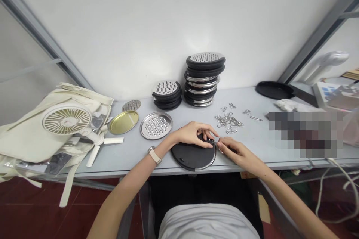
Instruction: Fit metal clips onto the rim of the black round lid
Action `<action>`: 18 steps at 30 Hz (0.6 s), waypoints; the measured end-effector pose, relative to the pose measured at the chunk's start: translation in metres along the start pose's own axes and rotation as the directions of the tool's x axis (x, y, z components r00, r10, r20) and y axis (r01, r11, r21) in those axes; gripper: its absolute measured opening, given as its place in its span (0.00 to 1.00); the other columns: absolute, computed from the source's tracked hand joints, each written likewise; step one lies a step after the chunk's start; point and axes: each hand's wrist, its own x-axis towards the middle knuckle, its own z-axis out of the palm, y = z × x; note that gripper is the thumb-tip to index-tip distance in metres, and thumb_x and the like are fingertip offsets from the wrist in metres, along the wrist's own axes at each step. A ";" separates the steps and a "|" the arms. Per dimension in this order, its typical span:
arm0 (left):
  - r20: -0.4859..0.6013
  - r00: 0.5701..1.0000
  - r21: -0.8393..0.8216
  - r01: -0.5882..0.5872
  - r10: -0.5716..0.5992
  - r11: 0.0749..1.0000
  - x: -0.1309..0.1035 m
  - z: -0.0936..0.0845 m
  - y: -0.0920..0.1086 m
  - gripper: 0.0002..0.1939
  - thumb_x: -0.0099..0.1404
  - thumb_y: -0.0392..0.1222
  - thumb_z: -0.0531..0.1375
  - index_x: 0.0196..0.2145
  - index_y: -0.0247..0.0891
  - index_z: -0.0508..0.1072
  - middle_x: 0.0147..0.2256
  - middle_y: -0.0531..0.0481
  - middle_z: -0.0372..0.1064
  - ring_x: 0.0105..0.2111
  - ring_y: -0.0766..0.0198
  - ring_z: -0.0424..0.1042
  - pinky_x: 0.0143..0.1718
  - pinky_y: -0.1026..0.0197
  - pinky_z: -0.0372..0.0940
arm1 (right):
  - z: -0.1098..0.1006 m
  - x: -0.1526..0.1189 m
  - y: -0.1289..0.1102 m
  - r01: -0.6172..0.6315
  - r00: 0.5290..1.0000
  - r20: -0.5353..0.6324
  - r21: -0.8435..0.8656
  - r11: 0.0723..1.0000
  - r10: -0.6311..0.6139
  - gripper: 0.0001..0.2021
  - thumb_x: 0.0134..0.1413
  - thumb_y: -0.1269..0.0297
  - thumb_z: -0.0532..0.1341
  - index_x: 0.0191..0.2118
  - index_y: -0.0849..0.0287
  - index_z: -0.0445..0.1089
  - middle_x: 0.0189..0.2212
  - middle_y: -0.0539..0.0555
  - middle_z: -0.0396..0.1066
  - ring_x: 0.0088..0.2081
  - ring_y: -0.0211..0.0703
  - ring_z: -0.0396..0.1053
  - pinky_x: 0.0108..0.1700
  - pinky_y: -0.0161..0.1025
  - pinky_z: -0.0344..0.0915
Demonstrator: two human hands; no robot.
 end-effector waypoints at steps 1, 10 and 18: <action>-0.001 1.000 -0.002 0.005 -0.005 1.000 0.000 0.000 0.000 0.22 0.54 0.39 0.67 0.47 0.36 0.72 0.39 0.45 0.75 0.34 0.67 0.69 0.35 0.66 0.60 | 0.000 0.000 -0.001 -0.006 1.000 0.000 0.009 1.000 0.006 0.20 0.64 0.51 0.48 0.26 0.58 0.61 0.24 0.49 0.60 0.28 0.41 0.59 0.34 0.37 0.60; -0.004 0.999 0.001 0.052 -0.052 0.999 0.001 0.000 0.001 0.22 0.53 0.38 0.67 0.47 0.36 0.73 0.39 0.46 0.75 0.34 0.68 0.69 0.36 0.66 0.61 | 0.000 -0.001 0.000 -0.001 1.000 0.015 -0.006 1.000 0.001 0.18 0.65 0.53 0.46 0.28 0.58 0.61 0.25 0.49 0.59 0.30 0.41 0.60 0.37 0.38 0.60; -0.001 1.000 0.049 0.017 -0.017 0.999 -0.001 -0.001 0.006 0.19 0.54 0.37 0.66 0.45 0.36 0.74 0.39 0.46 0.74 0.36 0.66 0.69 0.37 0.65 0.61 | 0.004 -0.001 0.003 0.037 0.999 0.011 -0.093 0.995 -0.036 0.17 0.66 0.55 0.47 0.29 0.57 0.62 0.25 0.50 0.62 0.32 0.43 0.62 0.39 0.40 0.60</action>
